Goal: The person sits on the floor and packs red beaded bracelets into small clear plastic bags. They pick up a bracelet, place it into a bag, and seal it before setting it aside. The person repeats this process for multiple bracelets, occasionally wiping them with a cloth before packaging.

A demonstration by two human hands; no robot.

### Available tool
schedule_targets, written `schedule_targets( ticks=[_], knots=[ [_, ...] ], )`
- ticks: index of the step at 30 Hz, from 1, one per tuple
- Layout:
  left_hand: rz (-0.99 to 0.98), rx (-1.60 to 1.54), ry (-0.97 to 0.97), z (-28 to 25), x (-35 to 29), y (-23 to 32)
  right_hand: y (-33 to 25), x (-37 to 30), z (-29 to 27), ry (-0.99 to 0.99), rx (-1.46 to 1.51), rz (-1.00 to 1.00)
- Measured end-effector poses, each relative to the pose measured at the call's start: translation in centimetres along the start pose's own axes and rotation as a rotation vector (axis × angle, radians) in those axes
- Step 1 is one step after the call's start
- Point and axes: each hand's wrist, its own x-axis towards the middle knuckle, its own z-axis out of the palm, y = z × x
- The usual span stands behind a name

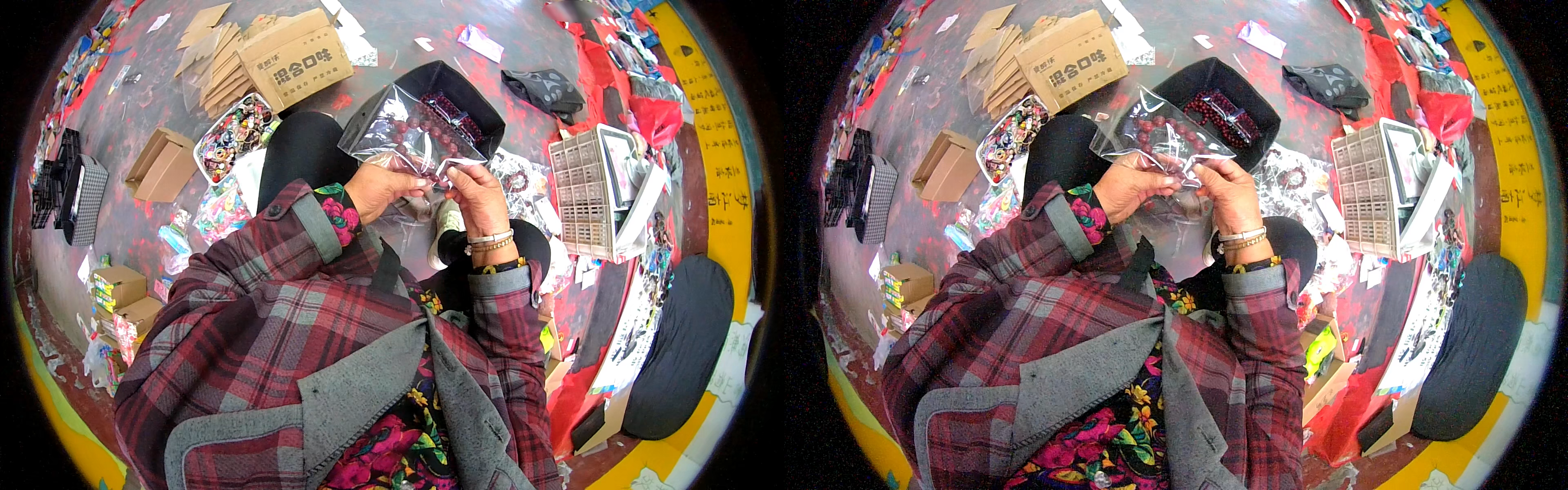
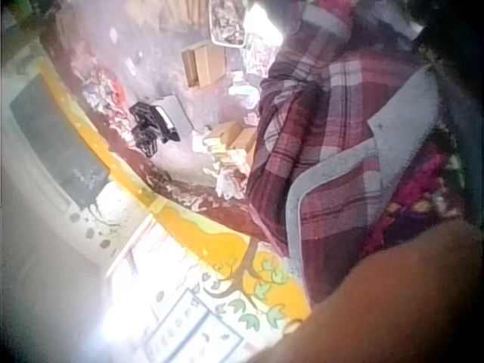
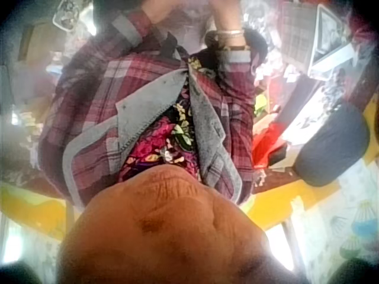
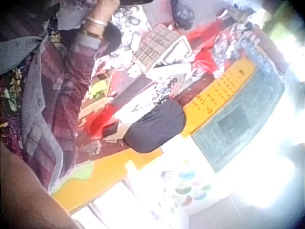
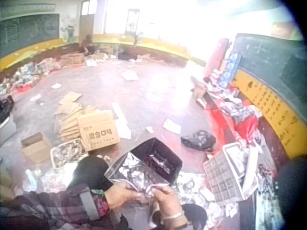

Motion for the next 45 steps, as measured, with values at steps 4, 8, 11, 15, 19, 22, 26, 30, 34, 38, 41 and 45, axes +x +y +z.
schedule_targets(
  ticks=[4,8,11,15,19,22,26,30,34,38,41,45],
  knots=[
    [0.097,-0.111,-0.011,0.9,-0.3,0.5,0.3,0.1,-0.8,-0.010,0.100,-0.017],
    [0.160,-0.275,-0.055,0.0,-0.2,1.7,-0.6,-0.2,-1.2,0.006,0.106,-0.009],
    [0.160,-0.303,-0.046,-0.6,-0.1,1.8,-0.6,-0.1,-1.5,0.020,0.098,0.018],
    [0.101,-0.261,0.004,-0.3,-0.1,1.5,-0.5,-0.2,-1.3,0.028,0.069,0.028],
    [0.070,-0.256,0.030,-0.6,-0.1,1.1,-0.4,-0.3,-1.3,-0.001,0.091,0.082],
    [0.034,-0.262,0.037,-0.9,-0.1,1.0,-0.2,-0.3,-1.5,-0.030,0.090,0.073],
    [0.053,-0.313,0.046,-1.5,0.2,0.7,-1.0,-0.7,-0.6,-0.051,0.108,0.089],
    [0.087,-0.353,0.049,-1.3,0.2,0.6,-0.8,-0.4,-0.9,0.012,0.042,0.127],
    [0.082,-0.354,0.012,-0.8,0.0,1.0,-0.4,-0.3,-1.2,0.054,-0.091,0.026],
    [0.102,-0.325,0.023,-1.0,0.3,0.7,-0.5,-0.5,-0.9,0.100,-0.144,-0.023],
    [0.074,-0.471,0.013,-1.3,0.3,0.4,-0.3,-0.5,-0.7,0.151,-0.212,-0.059],
    [0.099,-0.539,-0.020,-1.3,0.5,0.6,-0.2,-0.5,-0.4,0.162,-0.196,-0.078]
  ],
)
